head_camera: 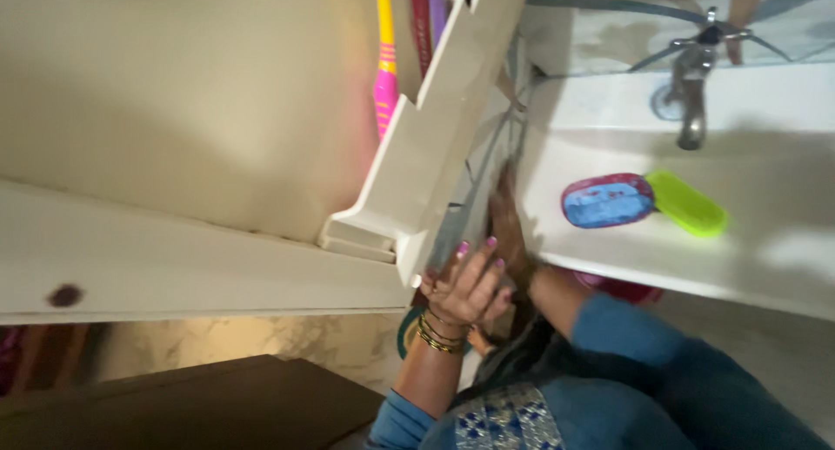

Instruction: The person cleans a bathroom sink and faucet by hand using a sponge and a cloth, then rinses the area with water.

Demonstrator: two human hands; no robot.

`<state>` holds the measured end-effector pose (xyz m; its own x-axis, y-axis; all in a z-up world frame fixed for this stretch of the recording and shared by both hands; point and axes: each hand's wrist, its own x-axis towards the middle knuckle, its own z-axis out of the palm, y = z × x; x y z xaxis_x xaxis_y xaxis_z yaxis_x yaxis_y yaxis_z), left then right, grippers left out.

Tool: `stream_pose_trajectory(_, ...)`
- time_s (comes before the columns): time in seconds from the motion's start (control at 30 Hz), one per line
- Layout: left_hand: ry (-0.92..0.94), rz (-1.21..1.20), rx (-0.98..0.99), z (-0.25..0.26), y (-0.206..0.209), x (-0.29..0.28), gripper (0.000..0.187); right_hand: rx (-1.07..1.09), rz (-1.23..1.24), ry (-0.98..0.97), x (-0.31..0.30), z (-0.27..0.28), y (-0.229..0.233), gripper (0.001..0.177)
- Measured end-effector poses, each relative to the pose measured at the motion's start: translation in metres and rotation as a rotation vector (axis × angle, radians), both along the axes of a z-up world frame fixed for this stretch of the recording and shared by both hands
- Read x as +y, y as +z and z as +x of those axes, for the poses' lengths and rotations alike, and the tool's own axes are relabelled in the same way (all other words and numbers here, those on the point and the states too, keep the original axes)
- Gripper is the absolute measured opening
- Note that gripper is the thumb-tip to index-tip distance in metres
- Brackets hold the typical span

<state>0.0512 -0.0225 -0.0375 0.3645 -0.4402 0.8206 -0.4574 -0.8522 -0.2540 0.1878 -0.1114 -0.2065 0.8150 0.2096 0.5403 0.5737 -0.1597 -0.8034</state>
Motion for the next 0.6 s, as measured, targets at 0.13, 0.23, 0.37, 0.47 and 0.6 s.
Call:
stream_pose_trajectory(0.13,0.021,-0.008,-0.043,0.002,-0.007,-0.001,0.037,0.182,-0.047,-0.043,-0.010,0.027,-0.012,0.055)
stream_pose_trajectory(0.23,0.025,0.002,0.006,-0.004,-0.004,0.004,0.035,0.069,-0.174,-0.047,-0.002,-0.058,-0.033,0.055)
stream_pose_trajectory(0.37,0.040,-0.015,-0.061,0.006,-0.001,-0.003,0.035,0.009,-0.239,-0.070,0.004,-0.037,-0.065,0.056)
stream_pose_trajectory(0.47,0.040,-0.005,-0.086,0.008,0.001,-0.004,0.034,-0.034,-0.258,-0.253,-0.002,0.101,-0.077,0.057)
stream_pose_trajectory(0.6,-0.005,-0.026,-0.144,0.011,0.001,-0.005,0.028,0.465,0.324,0.067,-0.026,0.181,-0.070,0.066)
